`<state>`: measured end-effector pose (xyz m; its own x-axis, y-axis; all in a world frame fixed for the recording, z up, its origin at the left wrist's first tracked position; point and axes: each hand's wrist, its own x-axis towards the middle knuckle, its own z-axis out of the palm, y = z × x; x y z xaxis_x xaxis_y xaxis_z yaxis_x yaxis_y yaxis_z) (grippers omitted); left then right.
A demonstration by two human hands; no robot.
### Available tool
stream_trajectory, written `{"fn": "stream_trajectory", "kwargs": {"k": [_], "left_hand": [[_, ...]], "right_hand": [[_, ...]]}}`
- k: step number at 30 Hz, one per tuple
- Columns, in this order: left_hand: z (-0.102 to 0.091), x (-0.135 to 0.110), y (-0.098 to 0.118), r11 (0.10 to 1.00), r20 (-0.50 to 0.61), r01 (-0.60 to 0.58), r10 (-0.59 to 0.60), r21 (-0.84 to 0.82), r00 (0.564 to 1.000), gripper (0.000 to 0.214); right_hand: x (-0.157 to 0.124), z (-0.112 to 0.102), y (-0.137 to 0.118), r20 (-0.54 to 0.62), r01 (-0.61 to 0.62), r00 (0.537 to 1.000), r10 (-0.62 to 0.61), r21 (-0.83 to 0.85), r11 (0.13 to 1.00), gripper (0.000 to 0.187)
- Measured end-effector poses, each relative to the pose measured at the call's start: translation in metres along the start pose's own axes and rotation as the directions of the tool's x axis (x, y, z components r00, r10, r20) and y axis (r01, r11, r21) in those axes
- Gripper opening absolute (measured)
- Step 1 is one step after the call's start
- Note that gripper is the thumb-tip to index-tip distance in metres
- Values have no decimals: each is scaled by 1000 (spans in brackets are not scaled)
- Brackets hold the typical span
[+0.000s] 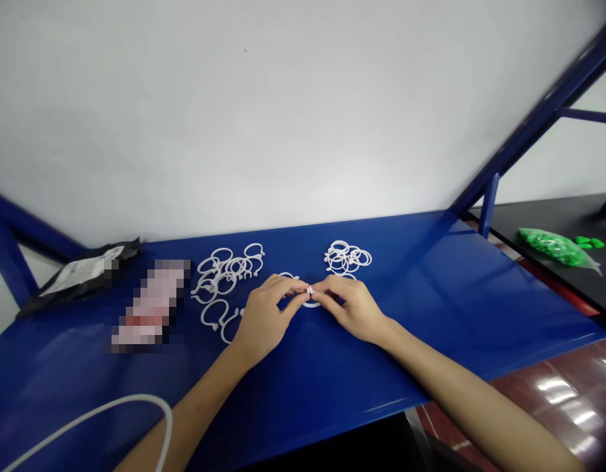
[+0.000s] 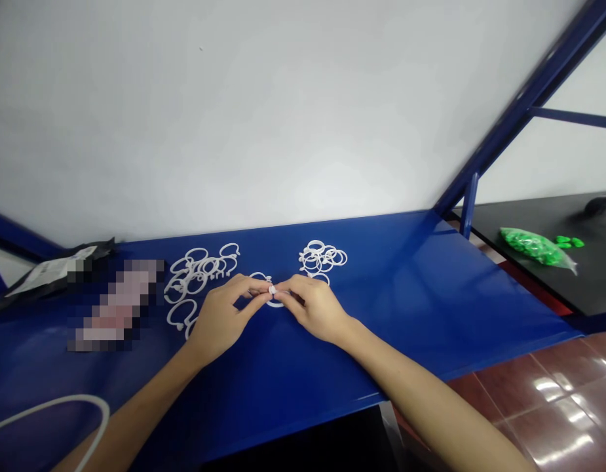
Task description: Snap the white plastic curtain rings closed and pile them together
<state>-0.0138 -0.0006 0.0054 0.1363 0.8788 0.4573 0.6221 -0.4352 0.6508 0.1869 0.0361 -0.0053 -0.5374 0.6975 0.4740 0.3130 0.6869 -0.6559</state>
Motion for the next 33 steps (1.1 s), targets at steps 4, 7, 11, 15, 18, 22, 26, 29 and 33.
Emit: {"fn": "stream_trajectory", "kwargs": {"k": [4,7,11,15,18,22,26,29,33], "left_hand": [[6,-4,-2,984,-35,-151,155,90,987,11],[12,-9,-4,947,-54,-271,284,173,957,15],[15,-12,-4,887,-30,-379,400,263,916,22],[13,-10,-3,866,-16,-402,425,297,905,17],[12,-7,-6,871,-3,-342,366,353,931,14],[11,-5,-14,833,51,-165,163,527,985,26],[9,-4,-21,750,150,-80,-25,657,988,19],[7,-3,-23,737,210,-117,-35,666,977,16],[5,0,-20,782,184,-94,-26,616,983,16]], "right_hand": [[-1,-4,-1,40,9,999,-10,32,999,15],[-3,-7,-2,70,21,997,-24,41,999,14],[-5,-8,0,108,48,993,-49,15,999,16],[-6,-5,1,91,75,993,-70,-57,996,17],[-3,-5,4,31,69,997,-65,-148,987,18],[4,-14,23,-133,3,990,-46,-312,950,17],[7,-29,46,-262,-171,965,30,-537,826,23],[6,-34,52,-246,-228,965,94,-601,766,27],[6,-33,46,-258,-229,961,95,-560,796,25]]}}
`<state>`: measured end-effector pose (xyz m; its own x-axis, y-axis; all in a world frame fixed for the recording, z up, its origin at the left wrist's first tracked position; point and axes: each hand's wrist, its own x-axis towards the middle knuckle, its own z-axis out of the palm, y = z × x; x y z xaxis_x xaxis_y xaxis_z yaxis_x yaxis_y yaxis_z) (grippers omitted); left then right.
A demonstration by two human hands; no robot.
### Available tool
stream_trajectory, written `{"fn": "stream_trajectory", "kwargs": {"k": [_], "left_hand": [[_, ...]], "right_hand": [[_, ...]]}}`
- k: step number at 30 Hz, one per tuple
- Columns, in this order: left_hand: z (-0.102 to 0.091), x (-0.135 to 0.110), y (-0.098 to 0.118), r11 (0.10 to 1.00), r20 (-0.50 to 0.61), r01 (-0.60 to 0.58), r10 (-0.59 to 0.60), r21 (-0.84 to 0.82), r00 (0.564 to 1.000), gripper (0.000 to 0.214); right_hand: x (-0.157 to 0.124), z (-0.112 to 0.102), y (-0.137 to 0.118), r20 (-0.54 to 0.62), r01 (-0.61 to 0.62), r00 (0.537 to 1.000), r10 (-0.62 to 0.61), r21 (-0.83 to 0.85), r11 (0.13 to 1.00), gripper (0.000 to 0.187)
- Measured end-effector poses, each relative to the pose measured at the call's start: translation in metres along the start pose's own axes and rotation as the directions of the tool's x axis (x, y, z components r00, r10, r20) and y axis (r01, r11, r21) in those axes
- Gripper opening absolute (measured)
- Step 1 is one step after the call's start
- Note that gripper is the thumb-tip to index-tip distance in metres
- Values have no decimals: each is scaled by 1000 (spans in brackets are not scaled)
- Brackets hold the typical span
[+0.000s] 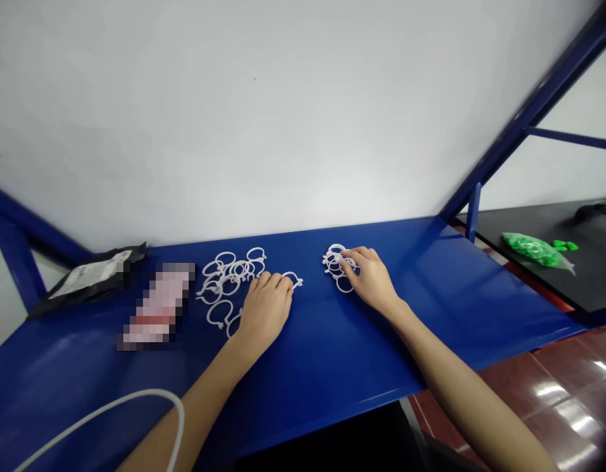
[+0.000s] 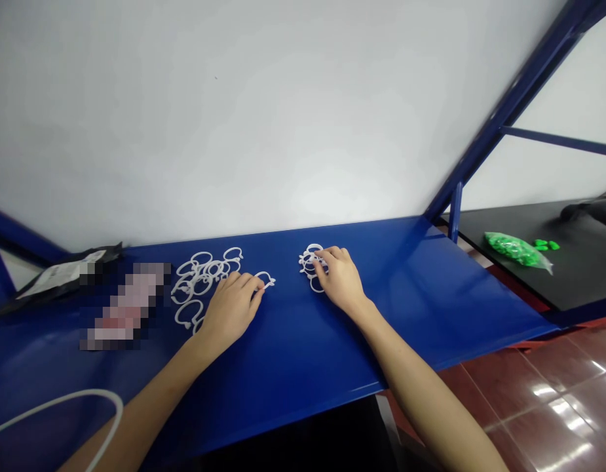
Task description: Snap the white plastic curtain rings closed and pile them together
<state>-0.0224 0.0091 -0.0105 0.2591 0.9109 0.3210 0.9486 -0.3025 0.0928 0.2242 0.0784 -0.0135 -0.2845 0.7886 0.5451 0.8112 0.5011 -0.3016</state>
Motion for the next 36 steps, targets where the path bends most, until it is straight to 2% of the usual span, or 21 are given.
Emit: {"fn": "stream_trajectory", "kwargs": {"k": [7,9,12,15,20,24,31,36], "left_hand": [[-3,-1,7,937,-3,95,-102,-336,995,10],[-2,-2,9,911,-6,92,-104,-402,995,10],[-3,-2,12,865,-37,38,-65,-500,997,10],[-6,-2,15,823,-48,0,-33,-567,998,12],[-12,-3,18,746,-21,6,-27,-666,999,15],[-10,-4,16,718,-10,13,-28,-696,1000,15],[-5,-4,17,696,45,52,-28,-716,999,14],[-7,-4,19,778,8,2,4,-628,1000,17]], "right_hand": [[-3,-4,-17,-24,59,998,-57,98,993,19],[-5,-6,-26,-13,98,995,-97,196,976,17],[-12,-8,-41,97,126,979,-177,391,912,16],[-17,-7,-51,197,56,963,-184,522,851,18],[-16,-6,-54,189,-23,975,-112,596,802,14],[-15,-9,-53,268,-107,959,-90,640,761,12],[-20,-5,-58,323,-134,939,-120,662,738,9],[-21,-5,-59,293,-76,946,-139,616,784,10]]}}
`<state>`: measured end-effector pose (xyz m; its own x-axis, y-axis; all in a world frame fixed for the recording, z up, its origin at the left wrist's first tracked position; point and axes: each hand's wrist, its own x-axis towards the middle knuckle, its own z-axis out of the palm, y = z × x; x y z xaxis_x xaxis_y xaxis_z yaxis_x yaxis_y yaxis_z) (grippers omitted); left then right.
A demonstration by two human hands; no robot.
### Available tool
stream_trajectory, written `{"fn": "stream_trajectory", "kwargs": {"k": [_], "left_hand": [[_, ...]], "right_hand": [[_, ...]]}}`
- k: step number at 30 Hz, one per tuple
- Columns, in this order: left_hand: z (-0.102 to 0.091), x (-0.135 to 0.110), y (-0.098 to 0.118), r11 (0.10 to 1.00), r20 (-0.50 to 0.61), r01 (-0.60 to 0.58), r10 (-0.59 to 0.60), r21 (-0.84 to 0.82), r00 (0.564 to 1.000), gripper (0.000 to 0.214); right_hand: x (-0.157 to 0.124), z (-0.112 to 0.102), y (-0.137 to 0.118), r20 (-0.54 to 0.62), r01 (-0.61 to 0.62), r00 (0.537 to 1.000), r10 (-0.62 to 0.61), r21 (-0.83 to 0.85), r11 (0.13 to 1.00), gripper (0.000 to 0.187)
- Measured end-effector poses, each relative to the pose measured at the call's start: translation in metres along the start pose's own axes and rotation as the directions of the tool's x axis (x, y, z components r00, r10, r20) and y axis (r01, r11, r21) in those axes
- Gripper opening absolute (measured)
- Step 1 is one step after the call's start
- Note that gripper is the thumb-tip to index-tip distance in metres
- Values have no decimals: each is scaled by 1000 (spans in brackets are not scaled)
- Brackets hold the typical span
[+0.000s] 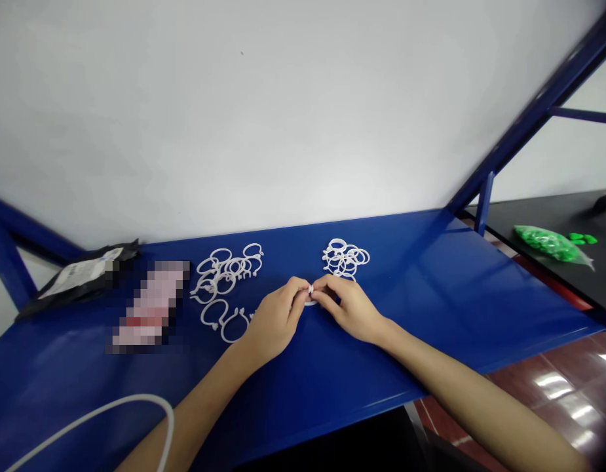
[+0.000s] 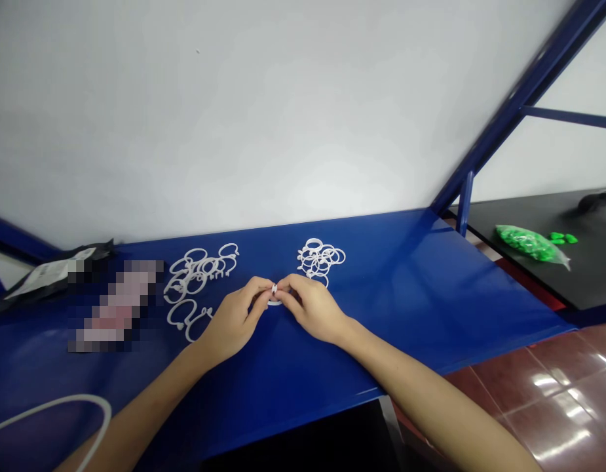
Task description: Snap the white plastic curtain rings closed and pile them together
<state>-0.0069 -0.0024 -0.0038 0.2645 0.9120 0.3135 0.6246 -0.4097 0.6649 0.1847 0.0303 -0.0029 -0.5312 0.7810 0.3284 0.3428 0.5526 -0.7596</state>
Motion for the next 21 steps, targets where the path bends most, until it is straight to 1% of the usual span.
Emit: {"fn": "stream_trajectory", "kwargs": {"k": [7,10,14,18,21], "left_hand": [[1,-4,-3,969,-45,-144,156,198,987,27],[3,-6,-4,951,-79,-171,197,259,977,28],[6,-9,-6,924,-100,-188,232,332,968,30],[9,-11,-6,870,-131,-249,332,426,934,30],[10,-10,-5,833,-126,-299,396,465,910,32]], "right_hand": [[-4,0,2,-10,125,992,-128,-150,981,16],[-7,3,3,-16,154,987,-160,-196,968,19],[-10,6,2,-13,170,984,-177,-212,962,19],[-12,5,1,26,191,981,-190,-214,958,22],[-12,3,2,53,201,980,-193,-242,949,24]]}}
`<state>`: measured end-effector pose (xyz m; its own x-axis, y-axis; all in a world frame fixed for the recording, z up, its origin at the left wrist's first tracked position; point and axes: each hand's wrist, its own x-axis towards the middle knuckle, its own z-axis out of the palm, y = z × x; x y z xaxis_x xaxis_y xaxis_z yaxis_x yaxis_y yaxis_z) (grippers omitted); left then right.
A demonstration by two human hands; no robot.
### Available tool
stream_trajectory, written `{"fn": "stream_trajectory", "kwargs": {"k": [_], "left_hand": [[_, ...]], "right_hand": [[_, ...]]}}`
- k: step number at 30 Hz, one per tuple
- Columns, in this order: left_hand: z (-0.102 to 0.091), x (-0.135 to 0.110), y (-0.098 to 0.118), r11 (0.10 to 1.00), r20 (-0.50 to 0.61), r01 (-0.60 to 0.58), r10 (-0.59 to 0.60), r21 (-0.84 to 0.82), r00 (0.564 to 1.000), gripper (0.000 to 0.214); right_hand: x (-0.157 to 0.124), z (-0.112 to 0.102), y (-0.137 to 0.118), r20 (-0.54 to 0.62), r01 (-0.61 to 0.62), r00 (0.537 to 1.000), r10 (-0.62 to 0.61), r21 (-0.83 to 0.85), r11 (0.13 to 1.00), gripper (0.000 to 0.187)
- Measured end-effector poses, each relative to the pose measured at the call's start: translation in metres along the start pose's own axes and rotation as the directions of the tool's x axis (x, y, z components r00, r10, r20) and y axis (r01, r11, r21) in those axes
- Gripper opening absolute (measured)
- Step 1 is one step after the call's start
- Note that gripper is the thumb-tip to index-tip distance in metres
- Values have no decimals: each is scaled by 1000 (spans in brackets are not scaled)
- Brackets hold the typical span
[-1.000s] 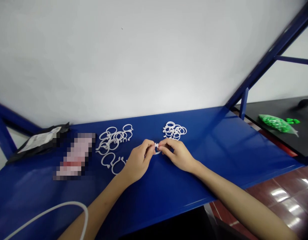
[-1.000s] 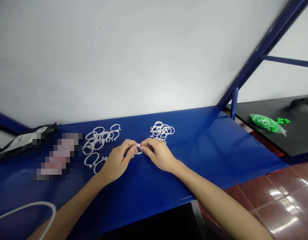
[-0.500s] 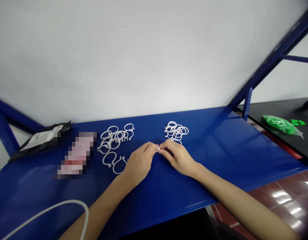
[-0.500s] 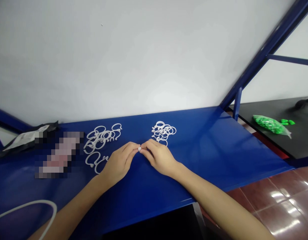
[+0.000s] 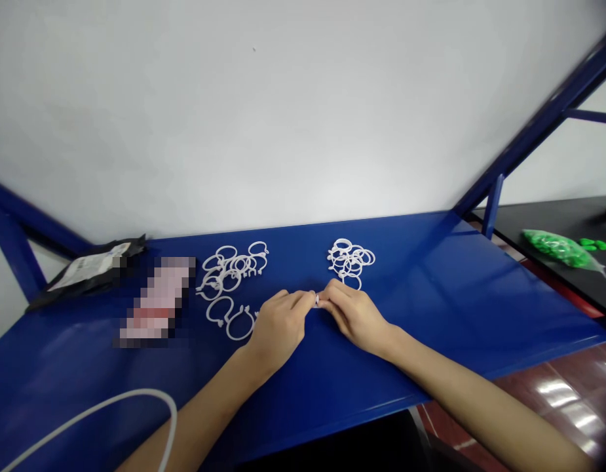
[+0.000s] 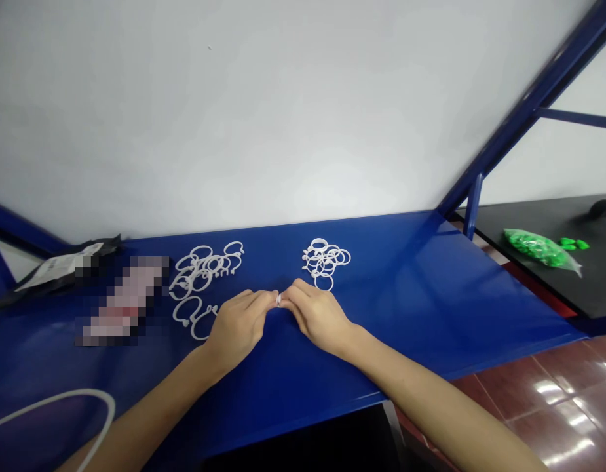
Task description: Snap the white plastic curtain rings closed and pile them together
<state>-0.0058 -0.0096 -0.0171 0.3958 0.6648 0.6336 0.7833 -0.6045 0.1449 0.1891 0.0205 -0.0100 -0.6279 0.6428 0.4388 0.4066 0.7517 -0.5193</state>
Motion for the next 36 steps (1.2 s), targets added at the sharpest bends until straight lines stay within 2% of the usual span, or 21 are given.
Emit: {"fn": "stream_trajectory", "kwargs": {"k": [6,11,13,16,19,21,23,27,36], "left_hand": [[1,-1,-1,998,17,-65,64,22,998,32],[-5,6,-10,999,118,-48,49,-11,992,32],[-10,11,-17,1000,157,-7,2,26,988,25],[-16,15,-32,970,134,148,-176,195,975,27],[-19,15,-48,880,97,292,-351,374,931,32],[-20,12,-55,843,125,314,-402,437,907,32],[-20,10,-59,835,177,292,-411,467,894,29],[-22,10,-57,831,224,236,-390,504,893,24],[-18,9,-57,832,230,253,-406,494,884,23]], "right_hand": [[1,-1,2,63,12,998,-9,-45,999,27],[4,1,4,-3,-13,1000,13,-51,999,24],[7,1,6,-39,-29,999,26,-81,996,21],[12,-5,14,-120,-77,991,58,-156,985,17],[16,-16,30,-260,-180,959,111,-259,949,15],[16,-22,43,-339,-263,929,147,-327,908,16],[16,-27,54,-374,-318,912,171,-377,870,16],[14,-28,63,-362,-336,913,186,-413,846,17],[15,-24,43,-357,-287,921,156,-350,892,15]]}}
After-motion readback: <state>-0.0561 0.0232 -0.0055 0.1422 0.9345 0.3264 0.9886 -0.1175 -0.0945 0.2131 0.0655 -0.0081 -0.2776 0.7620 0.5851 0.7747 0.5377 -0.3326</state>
